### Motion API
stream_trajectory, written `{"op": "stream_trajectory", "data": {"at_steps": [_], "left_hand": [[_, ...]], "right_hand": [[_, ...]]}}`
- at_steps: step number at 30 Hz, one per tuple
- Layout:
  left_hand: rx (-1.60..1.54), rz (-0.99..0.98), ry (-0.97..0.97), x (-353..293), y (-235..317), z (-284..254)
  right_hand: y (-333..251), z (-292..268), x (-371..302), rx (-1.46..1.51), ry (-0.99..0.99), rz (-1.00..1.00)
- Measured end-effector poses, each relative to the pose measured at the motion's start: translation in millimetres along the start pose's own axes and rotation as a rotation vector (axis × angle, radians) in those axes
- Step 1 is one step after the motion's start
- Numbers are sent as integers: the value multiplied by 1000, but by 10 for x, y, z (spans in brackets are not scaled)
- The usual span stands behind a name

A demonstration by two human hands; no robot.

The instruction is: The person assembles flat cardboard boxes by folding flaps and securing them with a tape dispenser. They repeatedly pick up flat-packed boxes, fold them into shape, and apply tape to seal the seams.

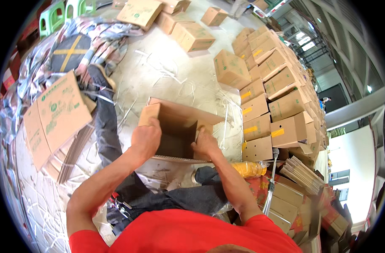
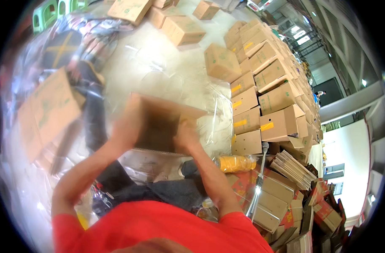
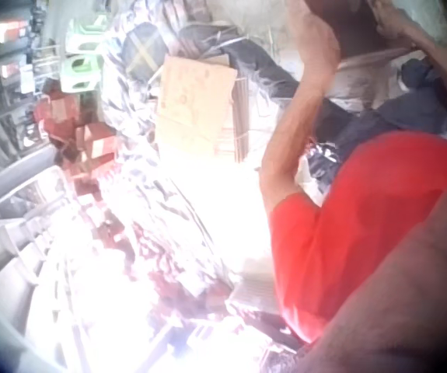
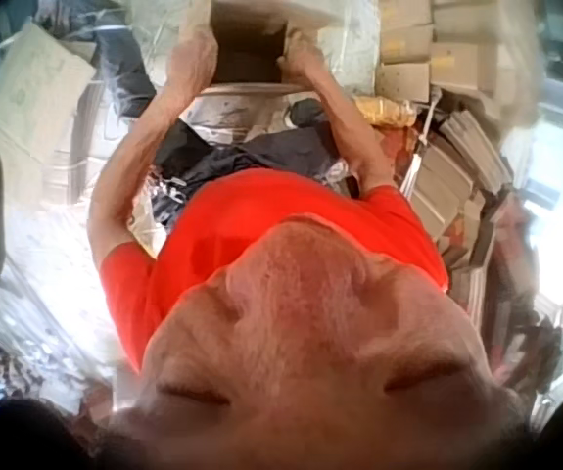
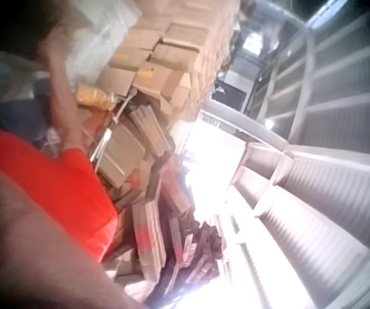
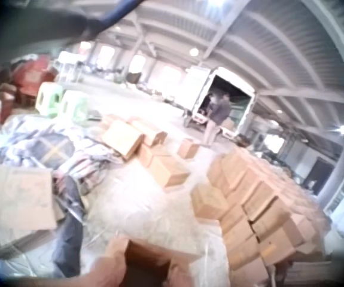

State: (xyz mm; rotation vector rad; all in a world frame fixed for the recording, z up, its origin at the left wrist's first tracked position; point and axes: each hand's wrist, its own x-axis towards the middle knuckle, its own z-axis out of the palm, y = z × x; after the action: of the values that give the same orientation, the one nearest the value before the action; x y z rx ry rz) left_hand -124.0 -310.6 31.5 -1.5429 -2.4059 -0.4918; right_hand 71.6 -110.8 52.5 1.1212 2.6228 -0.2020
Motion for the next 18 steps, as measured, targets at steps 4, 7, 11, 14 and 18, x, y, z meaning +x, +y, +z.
{"op": "stream_trajectory", "data": {"at_steps": [4,7,11,14,18], "left_hand": [[-108,113,-250,-8,57,149],[-178,165,-553,123,-33,-126],[-320,317,-692,112,-155,-220],[-512,320,-543,3,3,-184],[-487,411,-638,200,-41,-138]], "right_hand": [[428,532,174,196,-6,-137],[620,576,228,242,-104,-340],[707,401,259,576,-281,-185],[768,360,256,715,-324,-65],[782,235,287,917,-368,15]]}}
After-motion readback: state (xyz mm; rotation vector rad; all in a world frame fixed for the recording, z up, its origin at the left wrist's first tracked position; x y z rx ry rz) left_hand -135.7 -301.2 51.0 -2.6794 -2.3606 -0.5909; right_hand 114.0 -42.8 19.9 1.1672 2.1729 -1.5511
